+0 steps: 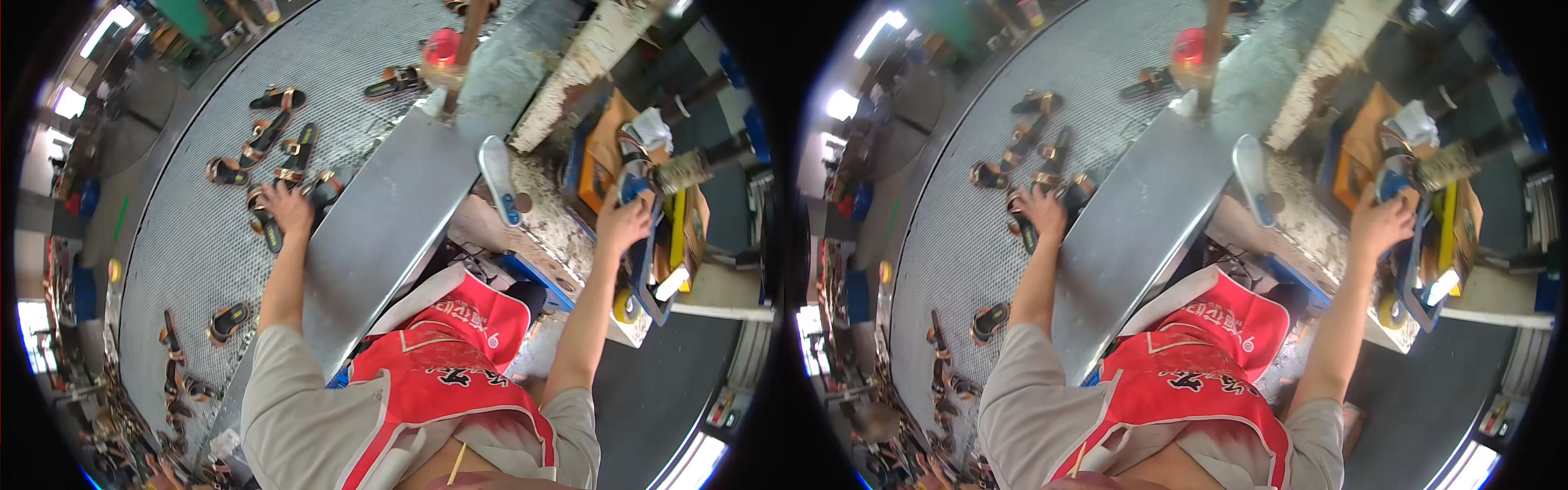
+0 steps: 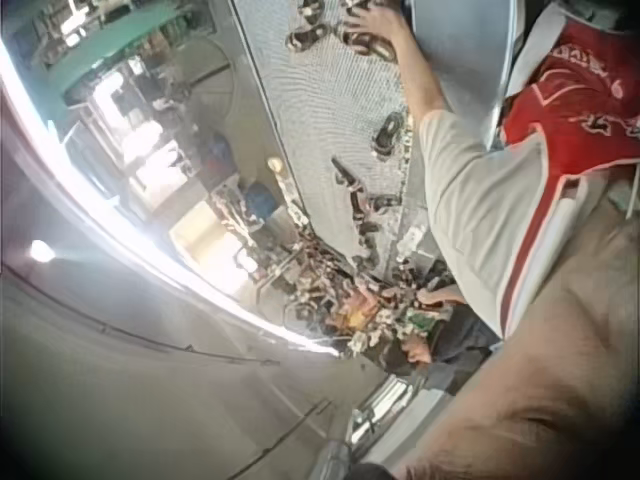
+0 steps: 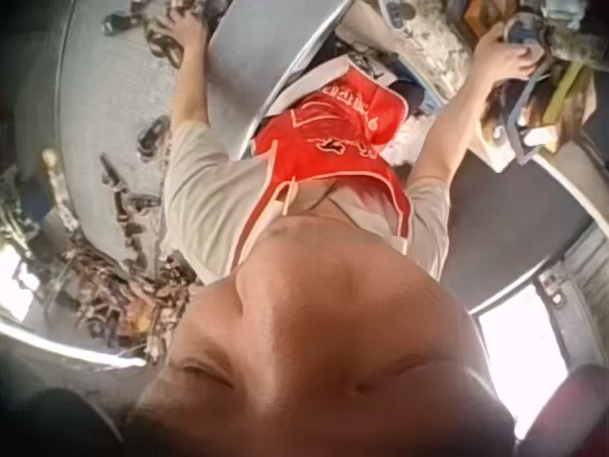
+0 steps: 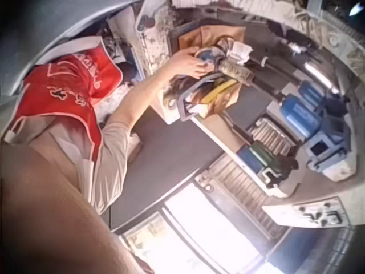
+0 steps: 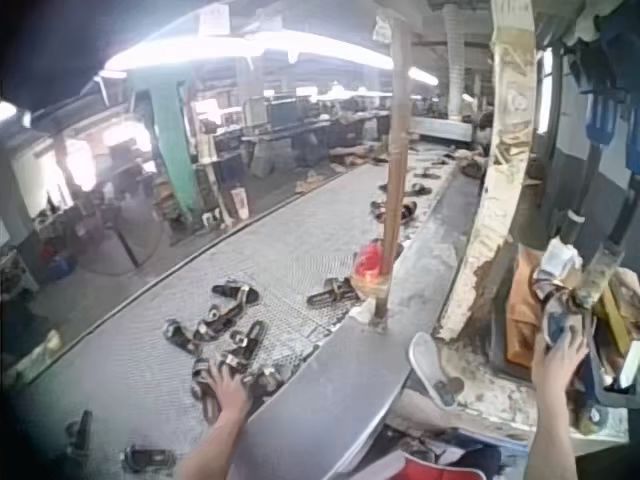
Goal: Picking up sandals from a conveyor belt and using a machine to press or assemble parts.
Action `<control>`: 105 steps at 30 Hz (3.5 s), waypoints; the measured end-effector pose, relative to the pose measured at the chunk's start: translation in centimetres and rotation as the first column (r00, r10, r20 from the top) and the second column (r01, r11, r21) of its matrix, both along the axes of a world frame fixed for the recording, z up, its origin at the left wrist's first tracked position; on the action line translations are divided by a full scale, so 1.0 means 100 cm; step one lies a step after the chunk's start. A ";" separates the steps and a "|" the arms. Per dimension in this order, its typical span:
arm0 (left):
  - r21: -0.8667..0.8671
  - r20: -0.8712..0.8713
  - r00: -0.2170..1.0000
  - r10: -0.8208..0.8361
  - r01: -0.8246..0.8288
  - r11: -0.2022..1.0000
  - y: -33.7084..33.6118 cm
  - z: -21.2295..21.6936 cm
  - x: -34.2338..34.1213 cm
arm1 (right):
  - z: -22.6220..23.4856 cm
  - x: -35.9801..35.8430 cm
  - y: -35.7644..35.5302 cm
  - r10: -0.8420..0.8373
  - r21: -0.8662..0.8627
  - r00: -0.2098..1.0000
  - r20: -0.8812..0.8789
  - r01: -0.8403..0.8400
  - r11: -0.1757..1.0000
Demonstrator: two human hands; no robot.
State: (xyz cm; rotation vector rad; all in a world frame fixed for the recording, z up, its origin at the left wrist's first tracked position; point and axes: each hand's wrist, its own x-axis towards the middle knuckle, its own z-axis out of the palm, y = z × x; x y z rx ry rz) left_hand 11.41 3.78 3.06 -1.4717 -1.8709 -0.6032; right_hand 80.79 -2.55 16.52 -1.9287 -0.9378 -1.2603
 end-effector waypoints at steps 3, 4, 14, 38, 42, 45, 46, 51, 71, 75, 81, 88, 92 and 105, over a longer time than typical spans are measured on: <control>0.009 0.184 0.977 0.110 -0.113 0.994 0.040 0.000 0.005 | 0.002 -0.004 -0.015 0.126 -0.001 0.989 0.072 -0.127 0.992; -0.004 0.221 0.971 0.091 -0.092 0.996 0.053 0.013 0.017 | 0.001 -0.001 -0.018 0.140 -0.010 0.986 0.089 -0.140 0.990; 0.179 0.328 0.940 -0.095 0.037 0.983 0.040 0.023 0.013 | -0.005 0.023 -0.023 0.151 -0.069 0.988 0.043 -0.148 0.987; -0.117 0.785 0.548 0.290 -0.329 0.937 -0.043 -0.055 -0.096 | 0.035 -0.008 -0.022 0.327 0.013 0.944 -0.046 -0.327 0.945; 0.260 0.946 -0.156 -0.283 -0.151 0.954 -0.010 -0.048 -0.101 | 0.010 0.003 0.026 0.240 -0.069 0.948 -0.211 -0.260 0.963; 0.436 0.624 -0.700 -0.346 -0.055 0.898 0.014 -0.030 -0.066 | 0.004 0.010 0.049 0.286 0.057 0.903 -0.321 -0.282 0.958; 0.541 0.533 -0.769 -0.354 -0.013 0.841 0.012 -0.028 -0.048 | 0.000 0.017 0.057 0.308 0.114 0.901 -0.305 -0.286 0.951; 0.665 0.408 -0.912 -0.031 0.274 0.695 -0.008 0.003 0.100 | 0.008 0.001 0.067 0.247 0.102 0.818 -0.519 -0.228 0.968; 0.635 0.097 -0.991 -0.088 -0.007 0.773 -0.183 0.047 0.234 | -0.126 -0.285 -0.139 0.798 0.021 -0.005 -0.603 -1.000 0.009; 0.541 0.197 -0.873 -0.446 -0.283 0.792 -0.191 -0.009 0.129 | -0.123 -0.323 -0.137 0.791 -0.014 -0.365 -0.491 -0.905 -0.426; 0.660 0.412 -0.334 -0.848 -0.532 0.531 -0.254 -0.032 -0.109 | -0.105 -0.321 -0.158 0.674 0.105 -0.503 -0.540 -0.836 -0.539; 0.678 0.621 -0.340 -0.706 -0.217 0.702 -0.186 -0.008 -0.015 | -0.086 -0.286 -0.161 0.606 0.262 -0.344 -0.717 -0.939 -0.223; 0.803 0.431 -0.732 -0.527 0.044 0.595 -0.123 0.024 0.166 | -0.086 -0.274 -0.154 0.593 0.383 -0.343 -0.729 -0.922 -0.063; 0.767 0.552 -0.833 -0.013 0.502 0.400 -0.117 0.045 0.365 | -0.078 -0.214 -0.112 0.837 0.364 0.052 -0.545 -0.885 0.292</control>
